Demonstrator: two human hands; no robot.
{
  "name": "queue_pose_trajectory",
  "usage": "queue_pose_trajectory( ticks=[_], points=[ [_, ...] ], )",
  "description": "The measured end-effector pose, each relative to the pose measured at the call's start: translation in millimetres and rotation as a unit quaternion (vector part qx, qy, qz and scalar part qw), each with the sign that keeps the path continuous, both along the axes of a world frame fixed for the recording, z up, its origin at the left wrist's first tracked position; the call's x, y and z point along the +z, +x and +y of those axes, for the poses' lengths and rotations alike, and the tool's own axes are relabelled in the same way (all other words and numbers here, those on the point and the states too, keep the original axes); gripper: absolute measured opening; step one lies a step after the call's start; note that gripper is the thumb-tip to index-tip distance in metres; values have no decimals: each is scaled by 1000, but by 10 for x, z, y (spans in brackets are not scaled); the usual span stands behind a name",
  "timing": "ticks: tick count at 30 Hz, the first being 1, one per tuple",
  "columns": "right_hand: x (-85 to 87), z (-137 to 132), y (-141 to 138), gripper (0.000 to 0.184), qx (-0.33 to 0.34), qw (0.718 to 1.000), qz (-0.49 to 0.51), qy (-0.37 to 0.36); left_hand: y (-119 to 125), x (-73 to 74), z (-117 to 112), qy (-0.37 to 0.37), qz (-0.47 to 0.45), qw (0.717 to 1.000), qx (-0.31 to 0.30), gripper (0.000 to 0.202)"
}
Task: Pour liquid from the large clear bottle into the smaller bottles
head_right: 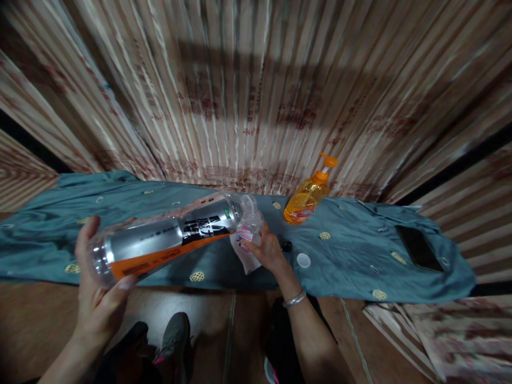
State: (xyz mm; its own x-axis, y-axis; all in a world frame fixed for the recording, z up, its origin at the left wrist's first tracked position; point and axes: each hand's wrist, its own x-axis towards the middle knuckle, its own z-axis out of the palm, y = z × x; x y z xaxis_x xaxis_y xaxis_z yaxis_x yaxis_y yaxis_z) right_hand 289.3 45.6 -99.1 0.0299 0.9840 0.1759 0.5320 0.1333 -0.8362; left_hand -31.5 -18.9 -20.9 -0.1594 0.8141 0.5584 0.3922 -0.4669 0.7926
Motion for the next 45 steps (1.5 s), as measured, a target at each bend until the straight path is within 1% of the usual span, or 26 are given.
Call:
queue_pose_trajectory(
  ticks=[4, 7, 12, 16, 19, 25, 31, 35, 39, 42, 45],
  points=[
    [6, -1, -11, 71, -4, 1000, 1, -5, -7, 2, -27, -20, -40, 999, -14, 111],
    [-9, 2, -15, 69, -7, 1000, -3, -5, 7, 17, -35, -21, -46, 999, -18, 104],
    [-31, -2, -15, 62, -16, 1000, -12, -8, 40, 52, -9, 18, -29, 999, -13, 90],
    [-12, -7, -6, 57, -18, 999, -21, -17, 33, 59, -6, 12, -35, 999, -10, 89],
    [10, -6, -7, 61, -13, 1000, -17, -23, 17, 53, -21, 9, -32, 999, -10, 89],
    [12, -5, -27, 70, -4, 1000, 1, 2, 12, 54, -18, 14, -26, 999, -12, 87],
    [-2, -1, -13, 74, 1, 1000, 14, 0, 38, 79, -5, 29, -20, 999, 4, 82],
    [11, -3, -6, 75, -1, 1000, 7, -14, 39, 81, -16, 24, -28, 999, -2, 81],
    [22, -11, -19, 74, -5, 1000, -2, -7, 38, 77, -12, 26, -31, 999, -4, 80],
    [14, -12, -25, 75, -10, 1000, -7, -7, 39, 77, -5, 40, -25, 999, -5, 81],
    [-3, -7, -20, 71, -15, 1000, -15, -8, 35, 74, -5, 53, -14, 998, -3, 82]
  ],
)
